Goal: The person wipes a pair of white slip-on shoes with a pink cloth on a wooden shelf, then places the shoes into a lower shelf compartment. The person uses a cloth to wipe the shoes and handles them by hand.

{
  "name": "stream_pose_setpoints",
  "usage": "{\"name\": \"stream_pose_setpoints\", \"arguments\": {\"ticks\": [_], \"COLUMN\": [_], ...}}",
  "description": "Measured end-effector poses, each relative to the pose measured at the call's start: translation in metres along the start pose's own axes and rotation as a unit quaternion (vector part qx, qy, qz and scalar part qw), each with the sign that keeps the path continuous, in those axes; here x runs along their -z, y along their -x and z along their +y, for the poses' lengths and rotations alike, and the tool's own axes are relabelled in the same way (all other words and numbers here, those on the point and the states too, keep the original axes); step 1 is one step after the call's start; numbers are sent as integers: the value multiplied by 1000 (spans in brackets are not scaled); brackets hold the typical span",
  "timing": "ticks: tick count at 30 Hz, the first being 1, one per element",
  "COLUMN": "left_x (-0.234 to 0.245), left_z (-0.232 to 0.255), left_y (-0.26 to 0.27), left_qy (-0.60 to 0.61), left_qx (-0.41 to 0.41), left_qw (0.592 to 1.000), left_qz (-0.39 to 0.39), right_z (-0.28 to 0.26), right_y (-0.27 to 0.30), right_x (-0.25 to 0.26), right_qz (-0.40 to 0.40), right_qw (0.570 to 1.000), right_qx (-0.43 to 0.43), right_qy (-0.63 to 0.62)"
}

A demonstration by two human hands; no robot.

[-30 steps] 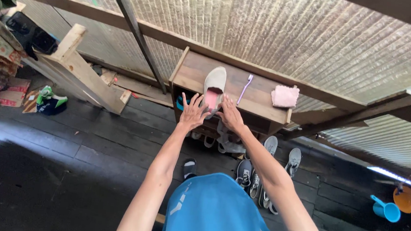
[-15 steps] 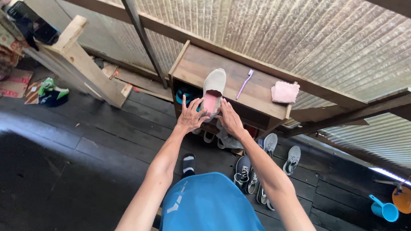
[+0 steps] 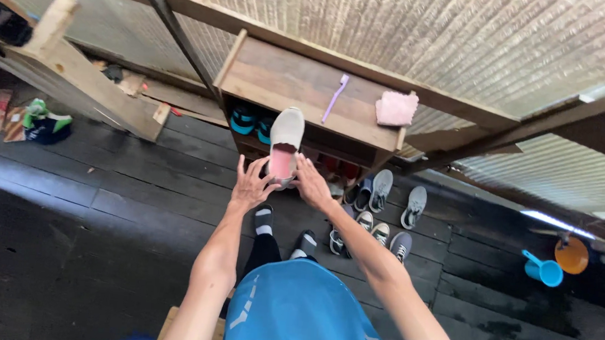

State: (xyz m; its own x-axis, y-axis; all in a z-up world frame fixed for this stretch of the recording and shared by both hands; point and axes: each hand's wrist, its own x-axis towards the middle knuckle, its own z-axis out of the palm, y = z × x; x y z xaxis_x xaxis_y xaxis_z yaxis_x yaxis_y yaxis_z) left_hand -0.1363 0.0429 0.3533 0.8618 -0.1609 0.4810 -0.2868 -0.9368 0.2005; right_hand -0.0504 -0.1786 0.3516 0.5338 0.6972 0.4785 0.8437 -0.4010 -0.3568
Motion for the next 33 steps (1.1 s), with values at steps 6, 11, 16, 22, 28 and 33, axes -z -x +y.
{"name": "stream_pose_setpoints", "arguments": {"ticks": [6,11,16,22,28,33], "left_x": [-11,-15,-26,-50,-103,-148], "left_z": [18,33,35,29,18,-1], "left_y": [43,75,87,97,129,140], "left_qy": [9,22,12,31,44,46], "left_qx": [23,50,52,61,43,50], "left_qw": [999,996,992,989,991,994], "left_qz": [-29,-72,-114,-129,-120,-90], "right_z": [-13,-30,-36,-25,-10,17], "right_y": [38,61,73,88,121,133], "right_x": [-13,-13,-17,-43,-87,-133], "right_qz": [-61,-76,-113,-140,-170,-158], "right_qw": [998,997,993,988,981,984], "right_qx": [-7,3,-30,-53,-83,-88], "right_qy": [-16,-22,-32,-30,-31,-8]}}
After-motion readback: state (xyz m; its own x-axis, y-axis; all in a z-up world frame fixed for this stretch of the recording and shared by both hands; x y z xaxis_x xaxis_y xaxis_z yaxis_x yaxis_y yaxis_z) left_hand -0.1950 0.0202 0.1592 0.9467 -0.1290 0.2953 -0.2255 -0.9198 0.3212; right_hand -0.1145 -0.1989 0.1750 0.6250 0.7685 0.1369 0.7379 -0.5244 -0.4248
